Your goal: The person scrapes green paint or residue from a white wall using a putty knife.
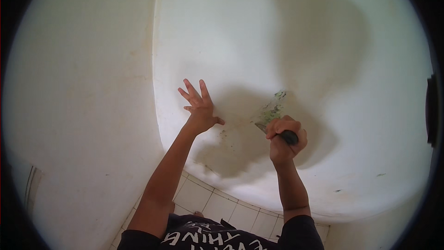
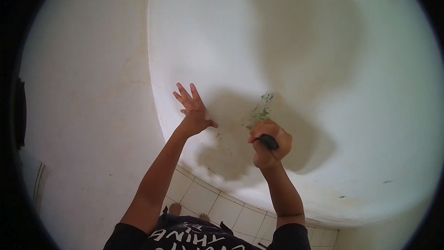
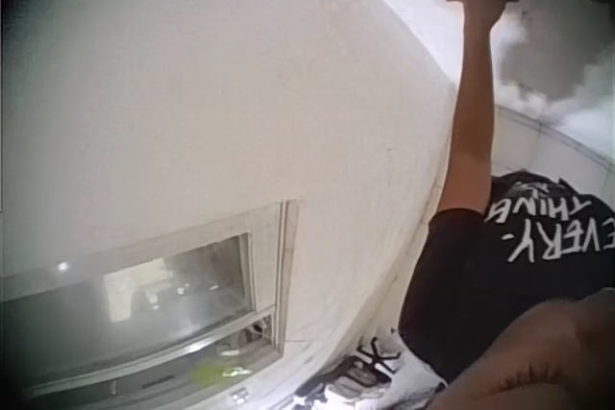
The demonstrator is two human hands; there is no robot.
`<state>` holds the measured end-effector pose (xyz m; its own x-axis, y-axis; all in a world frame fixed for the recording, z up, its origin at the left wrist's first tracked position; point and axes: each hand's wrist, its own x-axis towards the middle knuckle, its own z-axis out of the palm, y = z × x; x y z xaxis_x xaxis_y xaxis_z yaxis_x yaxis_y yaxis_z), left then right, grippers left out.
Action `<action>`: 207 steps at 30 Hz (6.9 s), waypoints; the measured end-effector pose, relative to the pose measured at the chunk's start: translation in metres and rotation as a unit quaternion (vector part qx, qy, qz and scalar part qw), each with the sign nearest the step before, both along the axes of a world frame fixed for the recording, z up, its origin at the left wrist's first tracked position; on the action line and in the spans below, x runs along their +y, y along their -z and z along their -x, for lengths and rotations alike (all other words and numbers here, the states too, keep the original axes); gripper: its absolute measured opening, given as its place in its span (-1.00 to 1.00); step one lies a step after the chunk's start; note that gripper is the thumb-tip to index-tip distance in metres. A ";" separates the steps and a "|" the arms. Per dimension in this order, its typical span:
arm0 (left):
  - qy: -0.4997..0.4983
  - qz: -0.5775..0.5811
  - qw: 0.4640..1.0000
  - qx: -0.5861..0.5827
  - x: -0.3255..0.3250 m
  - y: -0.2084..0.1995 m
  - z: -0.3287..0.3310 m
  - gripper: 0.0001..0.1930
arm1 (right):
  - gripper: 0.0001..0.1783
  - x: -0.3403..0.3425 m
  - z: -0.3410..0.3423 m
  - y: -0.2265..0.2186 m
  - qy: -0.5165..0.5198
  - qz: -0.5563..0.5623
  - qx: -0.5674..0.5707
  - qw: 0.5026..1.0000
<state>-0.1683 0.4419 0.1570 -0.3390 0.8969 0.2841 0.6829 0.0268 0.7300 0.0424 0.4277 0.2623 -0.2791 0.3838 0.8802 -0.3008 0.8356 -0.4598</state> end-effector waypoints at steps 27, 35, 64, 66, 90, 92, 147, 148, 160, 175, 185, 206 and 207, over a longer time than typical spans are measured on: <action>-0.001 -0.006 1.000 0.011 0.001 0.005 0.004 0.57 | -0.68 0.002 -0.002 -0.026 0.012 0.050 0.100 0.994; 0.002 -0.010 1.000 0.001 -0.001 0.007 0.002 0.58 | -0.67 0.014 -0.010 -0.027 -0.035 0.076 0.096 0.992; 0.021 0.032 0.998 0.044 0.001 0.005 0.003 0.44 | -0.67 0.022 0.004 0.005 -0.048 0.092 0.069 0.992; 0.012 0.034 0.996 0.077 0.005 0.010 0.008 0.34 | -0.67 0.018 -0.002 -0.002 -0.056 0.061 0.067 0.994; 0.002 -0.005 0.988 0.156 0.003 0.013 0.007 0.04 | -0.69 0.006 -0.002 -0.011 -0.020 -0.004 0.079 0.997; -0.001 0.012 0.990 0.142 0.003 0.009 0.009 0.04 | -0.69 0.005 -0.001 -0.020 -0.045 0.002 0.072 0.996; -0.004 0.007 0.989 0.147 0.001 0.011 0.008 0.05 | -0.80 0.004 0.017 0.014 -0.003 -0.014 0.140 0.990; 0.003 0.011 0.990 0.139 0.000 0.012 0.005 0.06 | -0.80 0.003 0.016 0.013 -0.003 -0.017 0.144 0.989; 0.004 0.030 0.990 0.137 0.006 0.012 0.011 0.08 | -0.80 0.012 0.023 0.040 -0.006 0.021 0.156 0.987; -0.001 0.044 0.989 0.144 0.006 0.009 0.007 0.10 | -0.79 0.007 0.021 0.014 0.006 0.018 0.156 0.988; -0.009 0.030 0.988 0.153 0.010 0.019 0.009 0.06 | -0.85 0.012 0.023 0.042 0.030 0.104 0.082 0.991; 0.007 -0.050 0.991 0.122 0.000 0.024 0.011 0.35 | -0.69 -0.077 -0.081 0.077 0.225 0.246 0.336 0.881; 0.016 -0.045 0.992 0.114 -0.006 0.023 0.005 0.43 | -0.69 -0.084 -0.092 0.089 0.256 0.259 0.351 0.863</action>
<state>-0.1737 0.4358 0.1343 -0.2276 0.8738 0.4298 0.8302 -0.0565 0.5545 0.1348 0.3440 0.1736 0.5759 0.6913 0.4364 -0.3100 0.6786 -0.6659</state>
